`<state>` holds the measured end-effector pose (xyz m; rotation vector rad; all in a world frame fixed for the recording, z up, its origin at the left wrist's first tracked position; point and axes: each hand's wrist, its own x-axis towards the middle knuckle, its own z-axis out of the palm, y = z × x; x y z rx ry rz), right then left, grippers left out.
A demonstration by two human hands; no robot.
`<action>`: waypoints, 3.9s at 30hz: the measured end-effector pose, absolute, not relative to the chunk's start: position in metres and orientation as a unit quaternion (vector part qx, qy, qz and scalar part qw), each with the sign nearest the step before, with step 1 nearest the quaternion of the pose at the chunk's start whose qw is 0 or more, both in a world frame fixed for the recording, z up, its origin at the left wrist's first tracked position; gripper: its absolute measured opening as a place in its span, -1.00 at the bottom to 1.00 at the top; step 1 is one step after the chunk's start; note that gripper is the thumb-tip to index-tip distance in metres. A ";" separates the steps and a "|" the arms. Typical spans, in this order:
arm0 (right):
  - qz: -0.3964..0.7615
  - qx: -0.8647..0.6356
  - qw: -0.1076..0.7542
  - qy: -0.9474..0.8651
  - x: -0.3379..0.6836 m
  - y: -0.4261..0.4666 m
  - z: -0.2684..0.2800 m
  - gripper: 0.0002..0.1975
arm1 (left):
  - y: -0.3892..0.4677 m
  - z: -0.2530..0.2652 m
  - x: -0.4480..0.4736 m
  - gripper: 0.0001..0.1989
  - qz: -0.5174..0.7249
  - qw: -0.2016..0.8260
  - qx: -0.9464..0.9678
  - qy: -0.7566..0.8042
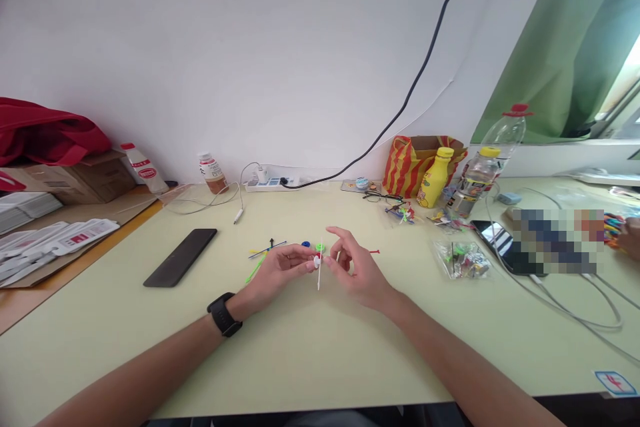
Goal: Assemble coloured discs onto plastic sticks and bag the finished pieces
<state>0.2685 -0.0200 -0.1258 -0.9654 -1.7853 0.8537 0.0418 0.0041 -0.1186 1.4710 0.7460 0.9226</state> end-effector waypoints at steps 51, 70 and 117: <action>-0.020 -0.541 0.148 -0.828 0.326 0.054 -0.118 -0.66 | -0.004 -0.125 0.044 -0.88 0.450 0.225 0.774 0.384; 0.101 -0.500 0.184 -0.840 0.341 0.020 -0.129 -0.87 | 0.003 -0.129 0.035 -0.84 0.307 0.122 0.871 0.365; 0.401 -0.340 0.387 -0.758 0.276 -0.021 -0.125 -0.89 | 0.000 -0.133 0.047 -0.65 0.354 0.500 0.733 0.295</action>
